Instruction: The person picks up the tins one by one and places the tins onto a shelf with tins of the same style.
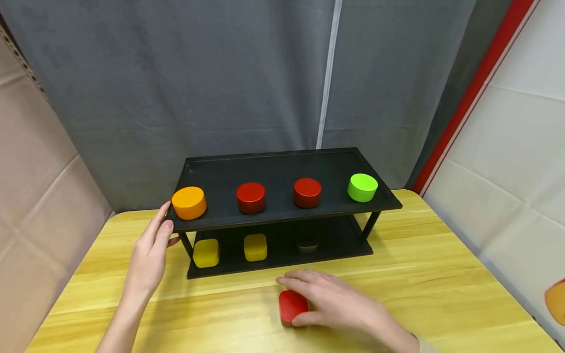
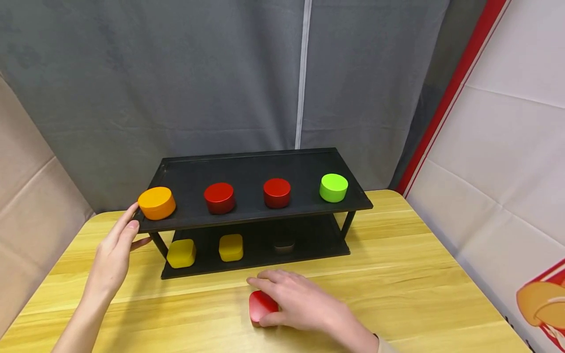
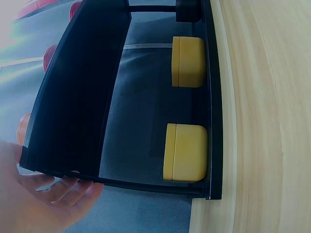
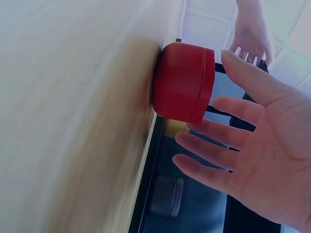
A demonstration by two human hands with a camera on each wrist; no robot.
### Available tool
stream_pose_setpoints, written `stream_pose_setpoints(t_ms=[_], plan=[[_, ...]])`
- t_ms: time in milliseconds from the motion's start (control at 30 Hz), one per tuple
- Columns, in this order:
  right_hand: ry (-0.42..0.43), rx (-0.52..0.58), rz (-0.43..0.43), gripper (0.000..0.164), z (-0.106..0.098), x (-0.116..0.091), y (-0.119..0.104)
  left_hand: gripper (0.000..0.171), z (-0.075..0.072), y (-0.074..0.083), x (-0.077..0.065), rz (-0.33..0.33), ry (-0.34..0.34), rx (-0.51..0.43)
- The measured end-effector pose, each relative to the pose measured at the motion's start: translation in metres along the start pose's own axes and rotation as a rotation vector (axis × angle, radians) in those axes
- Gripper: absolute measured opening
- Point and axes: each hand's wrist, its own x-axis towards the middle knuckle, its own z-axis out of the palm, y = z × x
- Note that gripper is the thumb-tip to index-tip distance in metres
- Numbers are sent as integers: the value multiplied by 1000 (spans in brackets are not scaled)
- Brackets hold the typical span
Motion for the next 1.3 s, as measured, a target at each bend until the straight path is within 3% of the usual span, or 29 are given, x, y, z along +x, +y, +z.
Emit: stream_pose_setpoints(t_ms=[433, 767, 1300], plan=[[-49, -25, -2, 70, 8, 1, -2, 53, -1, 1, -1, -16, -11, 30], [-65, -24, 0, 67, 8, 0, -1, 53, 0, -1, 0, -17, -8, -11], [-71, -20, 11, 63, 9, 0, -1, 53, 0, 0, -1, -23, -9, 8]])
